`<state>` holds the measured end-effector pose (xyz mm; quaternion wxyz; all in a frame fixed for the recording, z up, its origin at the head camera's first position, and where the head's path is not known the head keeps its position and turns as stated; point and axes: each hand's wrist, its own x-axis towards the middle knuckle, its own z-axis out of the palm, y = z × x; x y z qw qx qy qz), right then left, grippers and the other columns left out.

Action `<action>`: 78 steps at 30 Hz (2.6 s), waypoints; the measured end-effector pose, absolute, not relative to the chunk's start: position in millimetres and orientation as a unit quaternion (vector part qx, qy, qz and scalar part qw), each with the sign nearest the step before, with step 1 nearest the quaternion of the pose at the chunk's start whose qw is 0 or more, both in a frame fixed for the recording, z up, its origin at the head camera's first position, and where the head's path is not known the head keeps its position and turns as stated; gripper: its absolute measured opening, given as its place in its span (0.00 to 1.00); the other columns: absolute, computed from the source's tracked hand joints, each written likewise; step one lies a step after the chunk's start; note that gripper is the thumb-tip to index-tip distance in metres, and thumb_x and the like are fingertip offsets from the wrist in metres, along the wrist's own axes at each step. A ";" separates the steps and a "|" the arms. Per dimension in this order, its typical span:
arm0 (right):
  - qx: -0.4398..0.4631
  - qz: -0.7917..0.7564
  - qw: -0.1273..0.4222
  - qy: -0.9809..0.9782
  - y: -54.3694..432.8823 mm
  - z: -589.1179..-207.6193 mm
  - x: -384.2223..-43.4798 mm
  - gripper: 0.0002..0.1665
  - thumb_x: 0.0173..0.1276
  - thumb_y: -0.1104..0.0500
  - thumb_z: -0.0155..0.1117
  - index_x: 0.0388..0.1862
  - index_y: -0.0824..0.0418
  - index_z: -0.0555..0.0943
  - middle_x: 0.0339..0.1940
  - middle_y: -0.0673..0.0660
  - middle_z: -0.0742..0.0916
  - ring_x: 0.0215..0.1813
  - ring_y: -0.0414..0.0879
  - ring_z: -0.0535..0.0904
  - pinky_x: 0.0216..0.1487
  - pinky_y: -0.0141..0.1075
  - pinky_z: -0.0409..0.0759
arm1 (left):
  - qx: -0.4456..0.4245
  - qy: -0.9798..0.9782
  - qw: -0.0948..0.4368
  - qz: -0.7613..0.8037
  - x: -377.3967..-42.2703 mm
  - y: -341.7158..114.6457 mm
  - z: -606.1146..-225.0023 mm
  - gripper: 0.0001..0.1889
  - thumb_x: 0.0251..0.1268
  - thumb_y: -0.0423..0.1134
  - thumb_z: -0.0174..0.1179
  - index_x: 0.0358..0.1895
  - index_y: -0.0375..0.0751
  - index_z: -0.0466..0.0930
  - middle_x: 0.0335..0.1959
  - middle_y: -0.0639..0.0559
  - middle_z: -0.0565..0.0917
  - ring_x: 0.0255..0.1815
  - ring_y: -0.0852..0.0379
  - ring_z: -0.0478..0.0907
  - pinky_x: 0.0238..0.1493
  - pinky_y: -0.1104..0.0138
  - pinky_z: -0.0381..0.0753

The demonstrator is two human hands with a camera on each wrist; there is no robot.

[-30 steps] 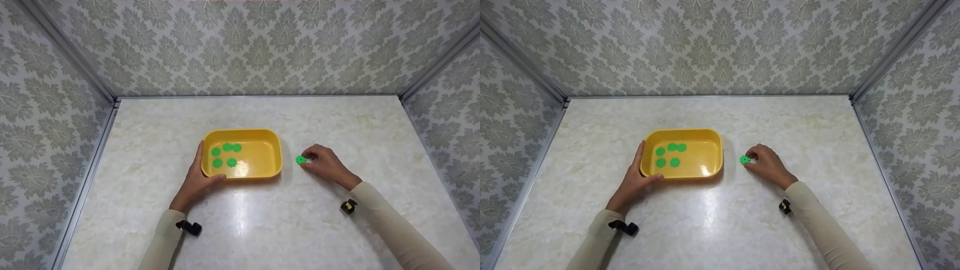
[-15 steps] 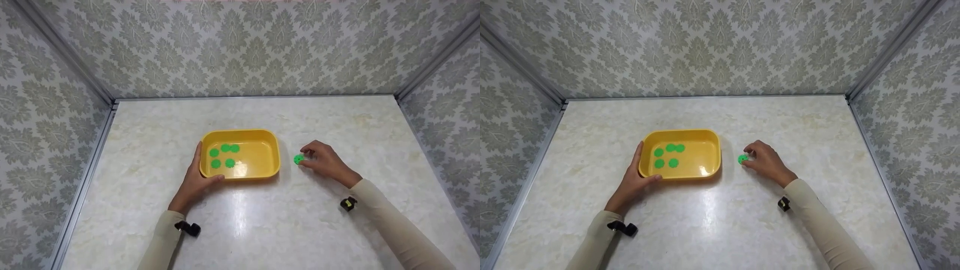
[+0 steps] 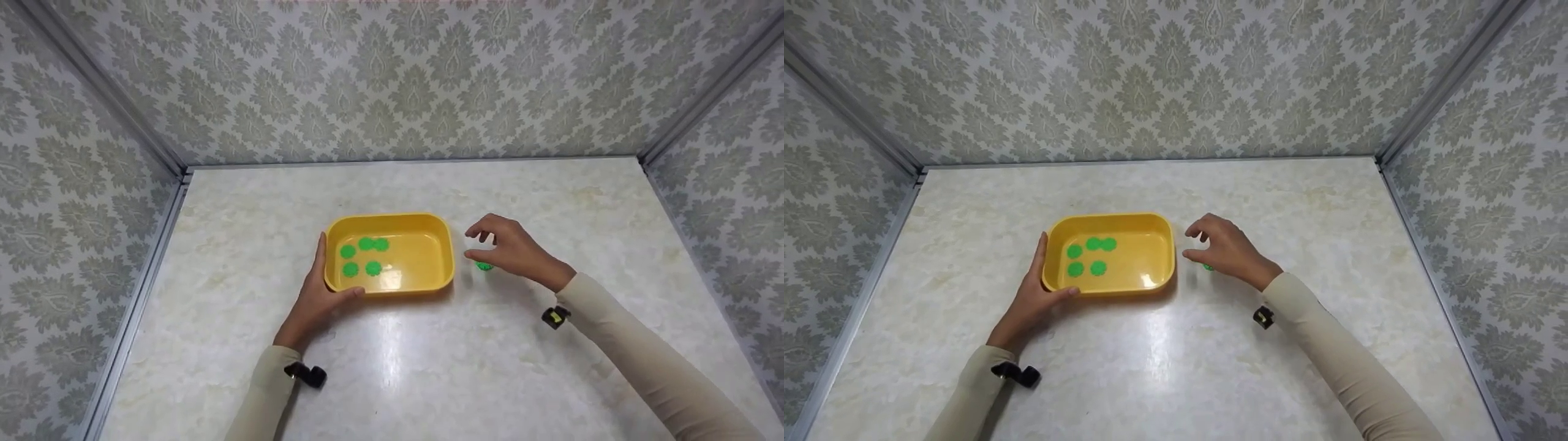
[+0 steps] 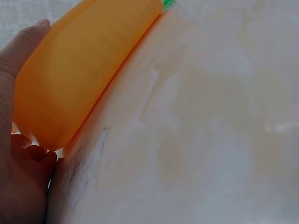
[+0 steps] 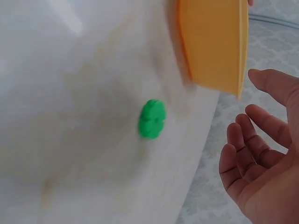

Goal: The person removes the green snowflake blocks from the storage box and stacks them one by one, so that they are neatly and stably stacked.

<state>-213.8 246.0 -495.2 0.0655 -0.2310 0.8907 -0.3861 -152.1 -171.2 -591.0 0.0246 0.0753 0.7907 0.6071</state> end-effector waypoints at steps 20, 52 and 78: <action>-0.301 -0.384 0.142 0.861 172.7 -485.1 -232.0 0.20 0.74 0.57 0.79 0.59 0.63 0.88 0.57 0.66 0.88 0.58 0.65 0.82 0.62 0.56 0.81 | 0.086 0.790 0.021 0.607 -154.5 -171.9 -592.2 0.73 0.57 0.44 0.87 0.93 0.53 0.34 0.93 0.48 0.46 0.89 0.47 0.54 0.85 0.48 0.57; -0.397 -0.247 0.177 0.866 109.4 -481.6 -253.2 0.25 0.74 0.52 0.78 0.63 0.66 0.89 0.61 0.63 0.90 0.58 0.57 0.88 0.61 0.50 0.85 | 0.082 0.793 0.025 0.603 -154.3 -172.3 -591.3 0.73 0.58 0.42 0.86 0.93 0.57 0.33 0.93 0.49 0.47 0.89 0.48 0.54 0.85 0.48 0.56; -0.437 -0.301 0.258 0.807 71.7 -500.6 -286.6 0.22 0.76 0.57 0.77 0.62 0.68 0.88 0.57 0.61 0.91 0.52 0.50 0.87 0.59 0.42 0.86 | 0.086 0.791 0.018 0.605 -155.1 -170.5 -591.6 0.71 0.60 0.40 0.84 0.93 0.50 0.34 0.92 0.46 0.48 0.89 0.46 0.54 0.85 0.46 0.56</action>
